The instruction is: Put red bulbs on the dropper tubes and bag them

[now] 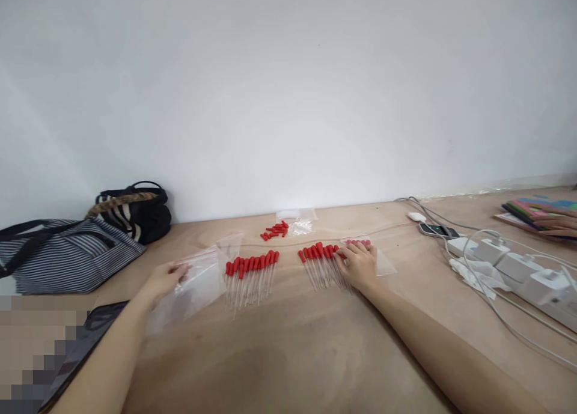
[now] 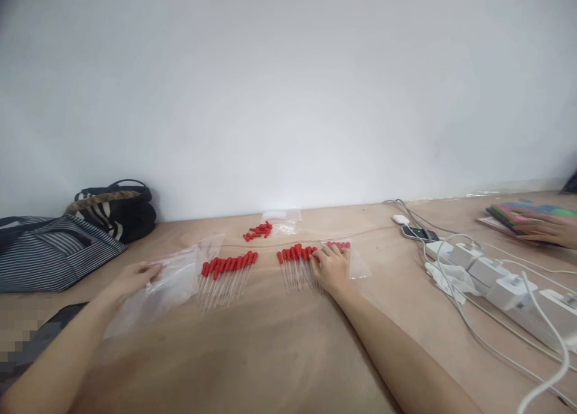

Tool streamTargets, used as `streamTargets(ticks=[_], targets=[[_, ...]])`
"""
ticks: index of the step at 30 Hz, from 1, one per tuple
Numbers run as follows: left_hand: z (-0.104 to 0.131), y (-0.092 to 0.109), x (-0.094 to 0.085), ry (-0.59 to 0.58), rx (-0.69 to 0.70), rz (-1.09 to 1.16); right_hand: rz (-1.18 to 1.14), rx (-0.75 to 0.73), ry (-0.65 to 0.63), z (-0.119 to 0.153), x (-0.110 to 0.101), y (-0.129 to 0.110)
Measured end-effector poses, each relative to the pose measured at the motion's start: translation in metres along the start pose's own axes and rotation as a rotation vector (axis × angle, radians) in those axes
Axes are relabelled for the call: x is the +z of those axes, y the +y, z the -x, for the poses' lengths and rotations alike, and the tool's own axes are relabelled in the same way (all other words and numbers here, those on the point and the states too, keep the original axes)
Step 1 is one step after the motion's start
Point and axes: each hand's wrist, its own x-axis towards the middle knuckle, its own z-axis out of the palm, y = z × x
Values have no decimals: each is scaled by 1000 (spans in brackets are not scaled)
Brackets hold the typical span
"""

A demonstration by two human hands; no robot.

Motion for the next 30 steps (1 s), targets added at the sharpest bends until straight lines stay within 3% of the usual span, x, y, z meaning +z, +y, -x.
streamTargets(ticks=[4, 6, 9, 12, 16, 19, 21, 23, 25, 28, 30], targets=[[14, 16, -28, -177, 142, 231, -34, 41, -9, -1, 2, -1], [22, 30, -29, -361, 269, 380, -40, 50, -17, -1, 2, -2], [36, 60, -6, -684, 404, 419, -47, 49, -45, -1, 2, -4], [49, 94, 36, -878, 495, 337, -56, 58, -68, 0, 0, -5], [69, 124, 80, -774, 669, 141, -72, 87, -85, 0, -1, -4], [89, 125, 92, -543, 771, 140, -93, 132, -94, -3, -4, -6], [104, 118, 95, -462, 862, 126, -131, 157, -131, -6, -10, -12], [118, 110, 97, -479, 893, 90, -221, 112, -230, -8, -19, -22], [129, 104, 100, -519, 861, 54, -350, -26, -383, -8, -30, -34], [137, 100, 103, -560, 797, 31, -497, -252, -592, -2, -43, -48], [137, 100, 105, -559, 771, 28, -543, -325, -670, 4, -47, -54]])
